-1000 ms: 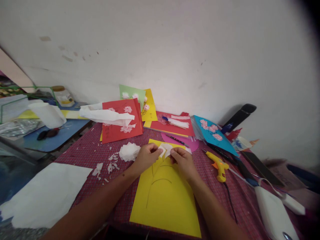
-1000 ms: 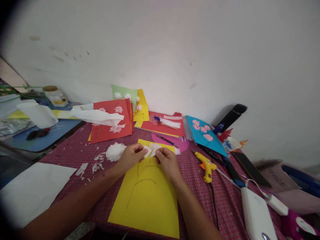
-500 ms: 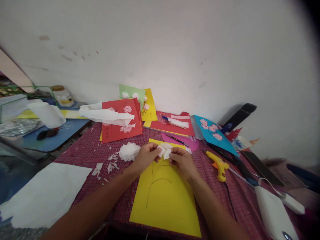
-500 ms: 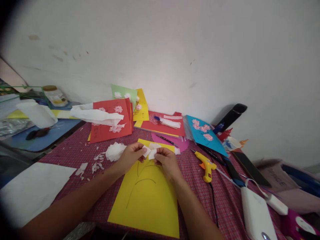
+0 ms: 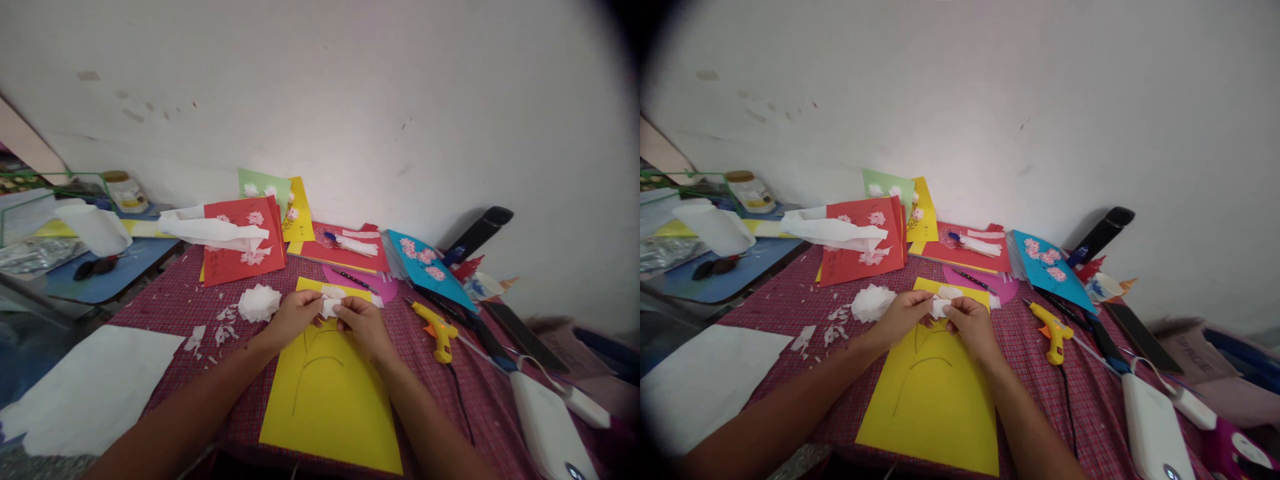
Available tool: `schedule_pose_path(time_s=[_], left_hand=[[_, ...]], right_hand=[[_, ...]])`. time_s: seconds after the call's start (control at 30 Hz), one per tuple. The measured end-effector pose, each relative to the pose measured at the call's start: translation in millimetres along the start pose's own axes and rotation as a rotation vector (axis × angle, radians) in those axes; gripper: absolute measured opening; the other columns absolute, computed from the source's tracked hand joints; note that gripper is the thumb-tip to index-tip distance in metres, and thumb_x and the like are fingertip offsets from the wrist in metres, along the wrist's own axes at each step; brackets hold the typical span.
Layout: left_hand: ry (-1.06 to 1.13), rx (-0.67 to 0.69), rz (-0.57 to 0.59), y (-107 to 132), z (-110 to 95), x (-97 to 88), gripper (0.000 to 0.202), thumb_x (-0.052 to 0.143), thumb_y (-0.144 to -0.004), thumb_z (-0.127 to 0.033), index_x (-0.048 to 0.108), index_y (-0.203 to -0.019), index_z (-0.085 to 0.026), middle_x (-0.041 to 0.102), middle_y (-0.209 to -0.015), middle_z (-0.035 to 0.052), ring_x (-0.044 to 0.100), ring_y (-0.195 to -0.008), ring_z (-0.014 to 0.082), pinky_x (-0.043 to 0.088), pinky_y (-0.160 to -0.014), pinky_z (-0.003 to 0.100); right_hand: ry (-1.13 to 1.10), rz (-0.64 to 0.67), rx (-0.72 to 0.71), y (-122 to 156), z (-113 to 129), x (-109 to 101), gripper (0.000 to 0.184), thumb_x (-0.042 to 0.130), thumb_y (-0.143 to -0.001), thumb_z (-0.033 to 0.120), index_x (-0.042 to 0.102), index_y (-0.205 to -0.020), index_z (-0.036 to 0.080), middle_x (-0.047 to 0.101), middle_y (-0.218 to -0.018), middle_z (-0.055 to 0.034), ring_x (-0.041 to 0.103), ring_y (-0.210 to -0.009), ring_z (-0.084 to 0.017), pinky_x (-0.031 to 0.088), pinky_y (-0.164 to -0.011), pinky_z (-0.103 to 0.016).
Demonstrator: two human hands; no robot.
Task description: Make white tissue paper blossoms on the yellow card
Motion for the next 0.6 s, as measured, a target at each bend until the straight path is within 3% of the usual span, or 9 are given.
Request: schedule_pose_path(time_s=[0.23, 0.4, 0.6], left_hand=[[0.186, -0.069, 0.008, 0.4, 1.1, 1.2, 0.037, 0.060, -0.082, -0.043, 0.066, -0.097, -0.010, 0.066, -0.078, 0.0076, 0.059, -0.063, 0.0114, 0.051, -0.059, 0.024], [0.063, -0.010, 0.062, 1.2, -0.7, 1.3, 0.030, 0.067, -0.075, -0.033, 0.067, -0.096, -0.012, 0.068, -0.087, 0.0069, 0.061, -0.074, 0.0130, 0.049, -0.061, 0.021], [-0.111, 0.047, 0.014, 2.1, -2.0, 0.8, 0.025, 0.063, -0.074, -0.028, 0.065, -0.095, -0.014, 0.065, -0.079, 0.0031, 0.058, -0.065, 0.0116, 0.047, -0.056, 0.021]], right_hand=[[0.137, -0.043, -0.015, 1.3, -0.7, -1.9, 0.027, 0.064, -0.079, 0.041, 0.057, -0.069, 0.017, 0.054, -0.049, 0.0029, 0.044, -0.043, -0.010, 0.031, -0.044, -0.022], [0.195, -0.036, -0.042, 1.5, -2.6, -0.5, 0.030, 0.062, -0.081, 0.044, 0.058, -0.068, 0.017, 0.052, -0.050, 0.0030, 0.043, -0.044, -0.010, 0.029, -0.044, -0.023], [0.254, -0.009, -0.085, 2.8, 2.1, -0.6, 0.033, 0.058, -0.082, 0.046, 0.060, -0.068, 0.017, 0.055, -0.054, 0.0011, 0.044, -0.046, -0.011, 0.031, -0.045, -0.023]])
Point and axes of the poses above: each hand's wrist, its own y-axis away from the middle knuckle, its own x-axis out of the palm, z = x × y, the point moved 2 cm from there along -y, towards the middle knuckle
